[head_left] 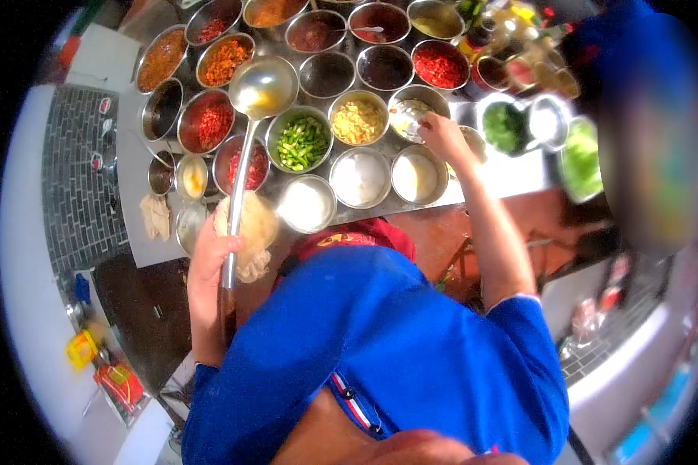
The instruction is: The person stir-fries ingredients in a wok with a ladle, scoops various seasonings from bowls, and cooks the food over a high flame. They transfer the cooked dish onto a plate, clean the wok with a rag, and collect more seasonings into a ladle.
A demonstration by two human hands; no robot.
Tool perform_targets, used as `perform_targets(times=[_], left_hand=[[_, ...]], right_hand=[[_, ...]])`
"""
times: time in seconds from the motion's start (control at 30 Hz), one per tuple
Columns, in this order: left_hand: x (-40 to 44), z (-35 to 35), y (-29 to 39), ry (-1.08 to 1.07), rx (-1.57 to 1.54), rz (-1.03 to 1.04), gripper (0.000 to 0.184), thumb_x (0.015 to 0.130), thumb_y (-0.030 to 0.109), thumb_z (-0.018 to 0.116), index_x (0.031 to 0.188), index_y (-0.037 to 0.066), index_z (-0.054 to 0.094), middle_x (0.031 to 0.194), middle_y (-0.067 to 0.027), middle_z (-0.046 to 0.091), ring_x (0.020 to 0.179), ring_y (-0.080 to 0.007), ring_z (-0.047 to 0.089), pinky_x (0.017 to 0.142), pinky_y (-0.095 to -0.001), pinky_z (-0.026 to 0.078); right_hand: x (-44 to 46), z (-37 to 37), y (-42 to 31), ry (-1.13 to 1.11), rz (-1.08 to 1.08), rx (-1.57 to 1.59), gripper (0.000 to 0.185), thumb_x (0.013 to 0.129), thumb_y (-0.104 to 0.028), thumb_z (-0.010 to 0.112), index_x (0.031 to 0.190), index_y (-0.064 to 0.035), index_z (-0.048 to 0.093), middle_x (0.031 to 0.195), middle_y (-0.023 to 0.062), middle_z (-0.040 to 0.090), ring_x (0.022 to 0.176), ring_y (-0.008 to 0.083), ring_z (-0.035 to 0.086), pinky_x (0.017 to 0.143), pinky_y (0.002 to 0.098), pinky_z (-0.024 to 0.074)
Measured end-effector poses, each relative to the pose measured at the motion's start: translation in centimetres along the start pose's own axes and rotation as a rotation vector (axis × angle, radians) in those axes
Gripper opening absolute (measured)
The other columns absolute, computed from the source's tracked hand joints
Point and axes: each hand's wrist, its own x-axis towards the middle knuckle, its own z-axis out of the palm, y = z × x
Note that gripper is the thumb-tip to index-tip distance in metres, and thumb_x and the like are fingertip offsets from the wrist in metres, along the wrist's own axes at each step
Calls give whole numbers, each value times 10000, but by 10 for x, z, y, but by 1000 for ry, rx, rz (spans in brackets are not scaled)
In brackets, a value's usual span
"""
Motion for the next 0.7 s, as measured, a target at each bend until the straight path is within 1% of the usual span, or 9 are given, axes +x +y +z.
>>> perform_targets(times=[0.13, 0.2, 0.23, 0.27, 0.33, 0.43, 0.53, 0.67, 0.7], left_hand=[[-4, 37, -8, 156, -60, -82, 671, 695, -18, 640, 1344, -55, 474, 1168, -127, 623, 1027, -189, 631, 898, -300, 505], [0, 48, -10, 200, -28, -105, 662, 705, -29, 620, 1349, -55, 466, 1172, -124, 619, 1031, -188, 625, 894, -301, 500], [-7, 58, -8, 230, -16, -103, 663, 719, -36, 597, 1366, -55, 450, 1174, -109, 611, 1037, -182, 612, 921, -300, 483], [-7, 69, -2, 222, -24, -115, 664, 721, -37, 595, 1369, -56, 449, 1176, -106, 608, 1041, -178, 608, 929, -295, 475], [-5, 80, 4, 204, -48, -129, 666, 724, -37, 591, 1374, -56, 447, 1181, -100, 603, 1049, -172, 599, 944, -285, 459], [4, 57, -13, 112, -53, -164, 650, 741, -25, 596, 1373, -56, 450, 1207, -92, 594, 1081, -158, 582, 943, -271, 444], [10, 49, -17, 38, 7, -169, 604, 757, -6, 599, 1347, -52, 478, 1173, -78, 608, 1059, -142, 583, 933, -268, 446], [20, 47, -9, -57, 111, -172, 577, 754, 19, 610, 1319, -40, 509, 1126, -70, 622, 1021, -136, 588, 915, -263, 448], [22, 49, -7, -68, 125, -166, 572, 752, 28, 614, 1312, -36, 517, 1113, -66, 624, 1010, -134, 589, 908, -262, 449]], right_hand=[[82, 53, 62, -143, -239, -272, 338, 805, -132, 572, 1096, 30, 628, 1005, 270, 675, 959, 399, 659, 867, 466, 527], [102, 71, 67, -234, -333, -462, 341, 785, -112, 578, 1094, 22, 634, 1005, 275, 675, 973, 397, 659, 878, 468, 527], [108, 83, 66, -367, -191, -307, 342, 774, -75, 566, 1092, 31, 634, 1035, 272, 675, 1002, 397, 657, 890, 465, 528], [110, 95, 68, -397, -230, -174, 334, 788, -60, 544, 1090, 45, 638, 1081, 278, 662, 1022, 409, 647, 901, 474, 522], [102, 91, 51, -382, -86, -178, 330, 825, -90, 558, 1119, 49, 619, 1085, 248, 680, 1030, 359, 662, 873, 441, 533], [111, 99, 86, -536, 185, 486, 335, 901, -177, 595, 1161, 33, 602, 1055, 175, 701, 981, 270, 669, 813, 384, 544], [91, 57, 51, -611, 490, 846, 377, 965, -306, 614, 1257, -72, 577, 1050, 16, 625, 911, 120, 589, 804, 298, 520], [87, 49, 36, -542, 596, 1032, 232, 982, -260, 606, 1090, -56, 620, 956, 28, 625, 778, 118, 595, 650, 263, 528], [87, 51, 38, -550, 565, 1073, 203, 980, -240, 606, 1068, -57, 619, 944, 27, 626, 770, 117, 597, 636, 257, 527]])
